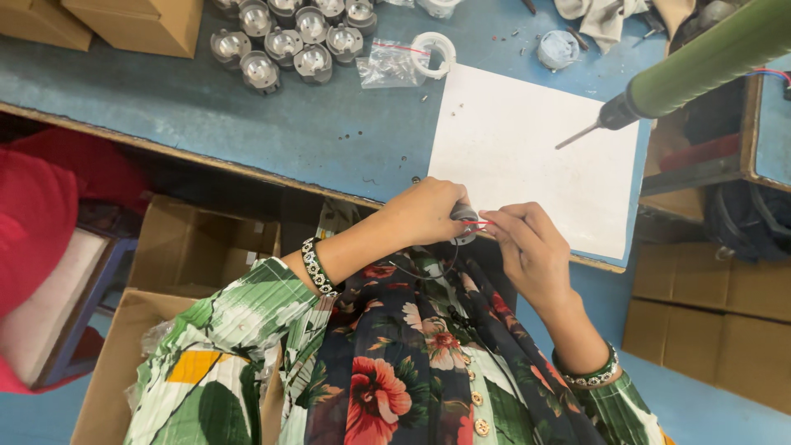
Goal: The person inserts red and black wires into a small cylindrical electrical housing, then uses a green electric screwdriver to tighten a screw on the component. The workspace contains multiple similar housings and small parts on a blue table.
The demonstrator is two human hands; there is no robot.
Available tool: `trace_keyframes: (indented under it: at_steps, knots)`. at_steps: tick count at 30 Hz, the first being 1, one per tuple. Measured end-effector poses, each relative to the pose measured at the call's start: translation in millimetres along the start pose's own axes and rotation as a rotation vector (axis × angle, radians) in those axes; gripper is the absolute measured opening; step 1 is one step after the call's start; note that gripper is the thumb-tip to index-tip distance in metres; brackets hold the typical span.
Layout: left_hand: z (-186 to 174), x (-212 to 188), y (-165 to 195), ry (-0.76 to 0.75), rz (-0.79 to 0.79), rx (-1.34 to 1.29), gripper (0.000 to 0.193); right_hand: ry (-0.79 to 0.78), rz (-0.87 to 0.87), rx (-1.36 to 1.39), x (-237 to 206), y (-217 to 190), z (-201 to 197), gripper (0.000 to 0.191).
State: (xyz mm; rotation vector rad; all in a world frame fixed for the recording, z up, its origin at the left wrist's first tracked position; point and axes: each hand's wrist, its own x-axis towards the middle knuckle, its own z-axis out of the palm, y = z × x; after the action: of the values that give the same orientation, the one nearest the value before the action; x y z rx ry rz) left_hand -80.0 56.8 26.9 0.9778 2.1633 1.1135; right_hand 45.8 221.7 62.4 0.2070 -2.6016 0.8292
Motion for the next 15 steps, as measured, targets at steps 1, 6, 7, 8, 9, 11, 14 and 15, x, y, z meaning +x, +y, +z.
trace_keyframes:
  at_steps: [1, 6, 7, 8, 9, 11, 14, 15]
  knots:
    - [0, -1, 0, 0.0, -0.006, 0.007, 0.03, -0.033, -0.031, -0.016, 2, 1, -1, 0.029]
    - [1, 0, 0, 0.024, 0.04, 0.03, 0.036, -0.139, -0.149, -0.108, 6, 5, -6, 0.038]
    - [1, 1, -1, 0.021, 0.048, 0.029, 0.035, -0.128, -0.107, -0.077, 7, 5, -5, 0.032]
    - [2, 1, -1, 0.02, 0.055, 0.029, 0.034, -0.117, -0.065, -0.045, 7, 5, -4, 0.028]
    - [3, 0, -2, 0.021, 0.061, 0.029, 0.033, -0.107, -0.026, -0.012, 8, 5, -3, 0.025]
    - [3, 0, -3, 0.009, 0.077, -0.011, 0.033, -0.068, 0.014, -0.014, 11, 5, -1, 0.019]
    - [4, 1, -5, 0.006, 0.06, -0.058, 0.033, -0.037, -0.046, -0.019, 16, 5, -2, 0.013]
    - [3, 2, -5, 0.01, 0.05, -0.069, 0.033, -0.031, -0.089, -0.021, 19, 4, -3, 0.012]
